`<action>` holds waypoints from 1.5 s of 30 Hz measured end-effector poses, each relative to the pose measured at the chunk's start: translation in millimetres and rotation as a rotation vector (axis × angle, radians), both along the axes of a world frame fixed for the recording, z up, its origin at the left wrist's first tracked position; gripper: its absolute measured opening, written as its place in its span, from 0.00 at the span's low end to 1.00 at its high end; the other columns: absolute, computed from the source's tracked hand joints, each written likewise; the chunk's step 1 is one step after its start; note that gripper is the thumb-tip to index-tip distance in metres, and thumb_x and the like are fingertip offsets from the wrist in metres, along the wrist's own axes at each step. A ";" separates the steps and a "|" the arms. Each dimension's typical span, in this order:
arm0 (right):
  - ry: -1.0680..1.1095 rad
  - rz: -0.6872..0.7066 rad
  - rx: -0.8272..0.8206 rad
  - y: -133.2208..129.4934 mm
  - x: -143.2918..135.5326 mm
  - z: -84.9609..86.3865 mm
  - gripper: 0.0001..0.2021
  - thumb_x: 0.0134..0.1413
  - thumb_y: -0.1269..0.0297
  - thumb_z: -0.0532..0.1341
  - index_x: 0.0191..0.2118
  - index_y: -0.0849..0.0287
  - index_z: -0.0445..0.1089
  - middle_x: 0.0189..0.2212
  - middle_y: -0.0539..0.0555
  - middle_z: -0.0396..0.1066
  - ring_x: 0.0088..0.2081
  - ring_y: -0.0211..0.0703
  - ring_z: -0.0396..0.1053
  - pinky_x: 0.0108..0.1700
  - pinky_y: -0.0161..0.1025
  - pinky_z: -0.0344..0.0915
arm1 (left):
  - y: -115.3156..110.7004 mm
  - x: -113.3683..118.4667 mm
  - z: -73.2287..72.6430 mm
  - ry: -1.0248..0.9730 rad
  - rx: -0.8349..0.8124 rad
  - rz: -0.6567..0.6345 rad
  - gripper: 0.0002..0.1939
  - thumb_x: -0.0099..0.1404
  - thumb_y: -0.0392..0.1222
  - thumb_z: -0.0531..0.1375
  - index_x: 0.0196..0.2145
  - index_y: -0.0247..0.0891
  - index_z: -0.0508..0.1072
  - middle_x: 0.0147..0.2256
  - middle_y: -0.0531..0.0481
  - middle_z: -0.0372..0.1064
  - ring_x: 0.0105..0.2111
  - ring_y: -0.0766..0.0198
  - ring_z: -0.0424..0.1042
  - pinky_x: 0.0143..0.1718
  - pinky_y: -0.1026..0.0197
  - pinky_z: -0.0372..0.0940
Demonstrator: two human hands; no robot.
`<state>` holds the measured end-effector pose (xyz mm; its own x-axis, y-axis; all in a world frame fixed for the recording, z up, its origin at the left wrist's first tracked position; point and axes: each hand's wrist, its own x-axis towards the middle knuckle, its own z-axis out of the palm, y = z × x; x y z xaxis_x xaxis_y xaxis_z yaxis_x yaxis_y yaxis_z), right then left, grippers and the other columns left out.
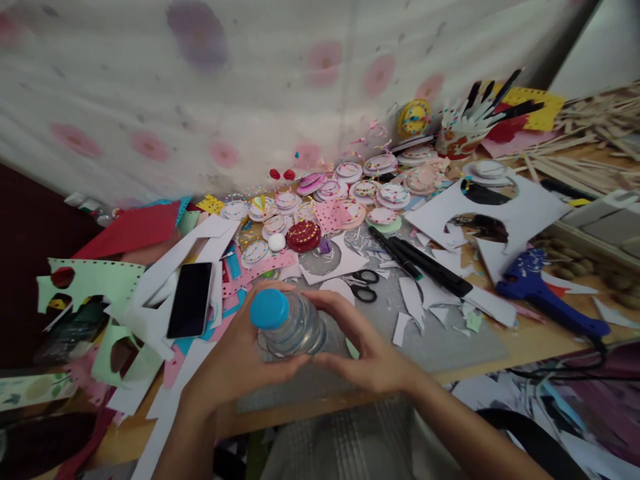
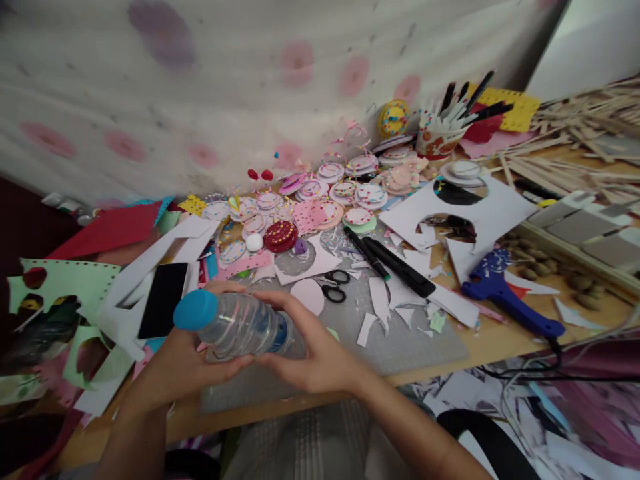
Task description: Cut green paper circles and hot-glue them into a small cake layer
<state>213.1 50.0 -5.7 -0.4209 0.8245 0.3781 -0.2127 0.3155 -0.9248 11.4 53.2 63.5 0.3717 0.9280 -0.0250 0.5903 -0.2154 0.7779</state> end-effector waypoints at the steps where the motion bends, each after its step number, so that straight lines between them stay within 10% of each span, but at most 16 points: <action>1: 0.022 0.015 -0.011 3.4 2.1 0.0 0.30 0.57 0.65 0.63 0.63 0.51 0.53 0.60 0.57 0.59 0.61 0.47 0.58 0.62 0.49 0.57 | 0.5 0.2 0.7 -0.003 0.003 -0.002 0.30 0.55 0.38 0.68 0.54 0.44 0.63 0.51 0.46 0.68 0.54 0.49 0.67 0.49 0.49 0.68; 17: -0.103 -0.073 0.169 15.3 6.5 -0.9 0.26 0.54 0.56 0.66 0.57 0.52 0.62 0.57 0.60 0.63 0.59 0.49 0.60 0.58 0.49 0.61 | 4.9 3.9 -4.4 -0.044 0.092 -0.061 0.34 0.50 0.34 0.67 0.54 0.45 0.62 0.50 0.46 0.69 0.53 0.48 0.68 0.54 0.44 0.65; 27: -0.364 -0.132 0.388 14.4 1.5 49.4 0.40 0.48 0.55 0.70 0.63 0.48 0.51 0.58 0.58 0.59 0.60 0.54 0.58 0.60 0.51 0.58 | 5.1 -2.9 -9.9 -0.094 0.112 -0.111 0.40 0.51 0.39 0.69 0.59 0.47 0.59 0.55 0.44 0.65 0.56 0.45 0.64 0.55 0.45 0.63; 45: -0.349 -0.144 0.110 8.6 -4.4 38.5 0.27 0.46 0.67 0.68 0.54 0.52 0.62 0.50 0.57 0.65 0.52 0.53 0.64 0.54 0.51 0.63 | -4.5 -10.2 -52.3 -0.480 0.153 -0.019 0.47 0.47 0.40 0.72 0.61 0.47 0.56 0.57 0.41 0.64 0.56 0.46 0.66 0.56 0.46 0.63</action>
<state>208.7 58.6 32.8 -0.4225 0.8470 0.3225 0.1623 0.4208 -0.8925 1.2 48.7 11.1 0.3245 0.9009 0.2881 0.1690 -0.3549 0.9195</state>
